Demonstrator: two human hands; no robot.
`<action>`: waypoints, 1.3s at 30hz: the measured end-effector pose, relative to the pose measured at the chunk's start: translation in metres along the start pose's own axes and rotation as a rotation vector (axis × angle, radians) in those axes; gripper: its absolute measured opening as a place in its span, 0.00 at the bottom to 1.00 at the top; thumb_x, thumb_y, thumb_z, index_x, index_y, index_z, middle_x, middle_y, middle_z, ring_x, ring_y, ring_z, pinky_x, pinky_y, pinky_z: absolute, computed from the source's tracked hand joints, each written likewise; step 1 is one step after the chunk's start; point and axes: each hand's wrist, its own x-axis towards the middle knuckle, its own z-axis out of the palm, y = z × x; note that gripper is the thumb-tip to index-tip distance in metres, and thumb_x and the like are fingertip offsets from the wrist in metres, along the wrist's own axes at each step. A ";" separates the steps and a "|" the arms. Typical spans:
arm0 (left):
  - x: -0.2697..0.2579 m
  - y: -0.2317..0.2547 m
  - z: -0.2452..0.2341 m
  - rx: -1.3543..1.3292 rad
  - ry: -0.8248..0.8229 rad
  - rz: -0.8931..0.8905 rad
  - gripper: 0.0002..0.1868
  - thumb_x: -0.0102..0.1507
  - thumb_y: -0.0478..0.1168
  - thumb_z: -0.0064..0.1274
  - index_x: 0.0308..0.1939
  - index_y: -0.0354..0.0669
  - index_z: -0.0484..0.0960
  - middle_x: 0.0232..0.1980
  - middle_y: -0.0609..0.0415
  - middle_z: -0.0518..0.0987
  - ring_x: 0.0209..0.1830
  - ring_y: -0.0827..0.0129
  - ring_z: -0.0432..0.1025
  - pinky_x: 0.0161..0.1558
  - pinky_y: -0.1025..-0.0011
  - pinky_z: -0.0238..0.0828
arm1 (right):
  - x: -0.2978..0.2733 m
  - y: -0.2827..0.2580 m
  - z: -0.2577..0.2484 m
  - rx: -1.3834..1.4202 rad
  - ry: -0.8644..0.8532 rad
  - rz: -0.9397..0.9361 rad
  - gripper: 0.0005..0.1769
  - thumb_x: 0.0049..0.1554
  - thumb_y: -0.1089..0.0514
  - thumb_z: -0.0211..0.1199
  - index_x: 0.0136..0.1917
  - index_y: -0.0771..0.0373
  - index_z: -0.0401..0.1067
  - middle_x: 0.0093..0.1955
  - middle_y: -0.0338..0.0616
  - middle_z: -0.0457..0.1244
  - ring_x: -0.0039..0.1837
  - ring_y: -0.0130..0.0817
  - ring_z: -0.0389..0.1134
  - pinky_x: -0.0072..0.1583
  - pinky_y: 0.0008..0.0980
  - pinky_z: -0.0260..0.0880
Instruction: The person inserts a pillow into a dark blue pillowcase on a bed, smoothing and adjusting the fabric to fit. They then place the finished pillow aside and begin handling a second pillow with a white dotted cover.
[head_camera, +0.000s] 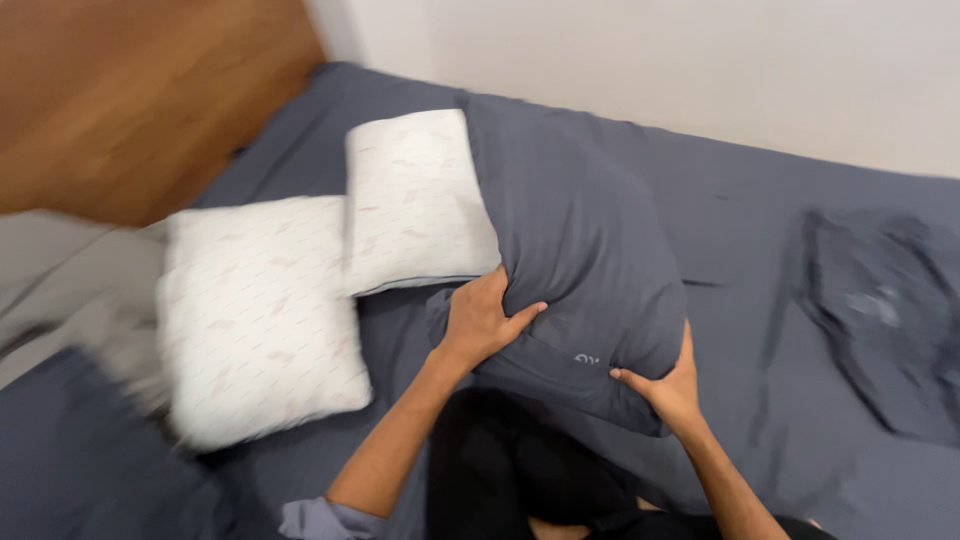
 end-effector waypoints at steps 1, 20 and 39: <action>-0.005 0.002 -0.029 0.060 0.024 -0.005 0.33 0.56 0.56 0.68 0.48 0.29 0.77 0.35 0.40 0.79 0.34 0.45 0.76 0.37 0.56 0.72 | -0.003 -0.008 0.017 0.023 -0.034 -0.064 0.78 0.31 0.60 0.81 0.85 0.61 0.37 0.78 0.60 0.52 0.78 0.50 0.57 0.72 0.45 0.63; -0.283 0.090 -0.418 1.199 0.015 -1.557 0.73 0.40 0.76 0.63 0.80 0.39 0.58 0.68 0.37 0.72 0.63 0.43 0.70 0.56 0.38 0.67 | -0.194 -0.108 0.367 -0.237 -1.379 -0.594 0.71 0.45 0.31 0.67 0.85 0.67 0.35 0.84 0.63 0.42 0.76 0.58 0.55 0.73 0.42 0.59; -0.244 -0.060 -0.323 1.753 -0.516 -0.989 0.44 0.62 0.81 0.30 0.79 0.77 0.57 0.86 0.57 0.49 0.84 0.44 0.35 0.63 0.24 0.14 | -0.109 -0.047 0.285 -0.123 -1.176 -0.610 0.50 0.55 0.44 0.70 0.82 0.62 0.50 0.86 0.57 0.41 0.81 0.53 0.51 0.74 0.45 0.57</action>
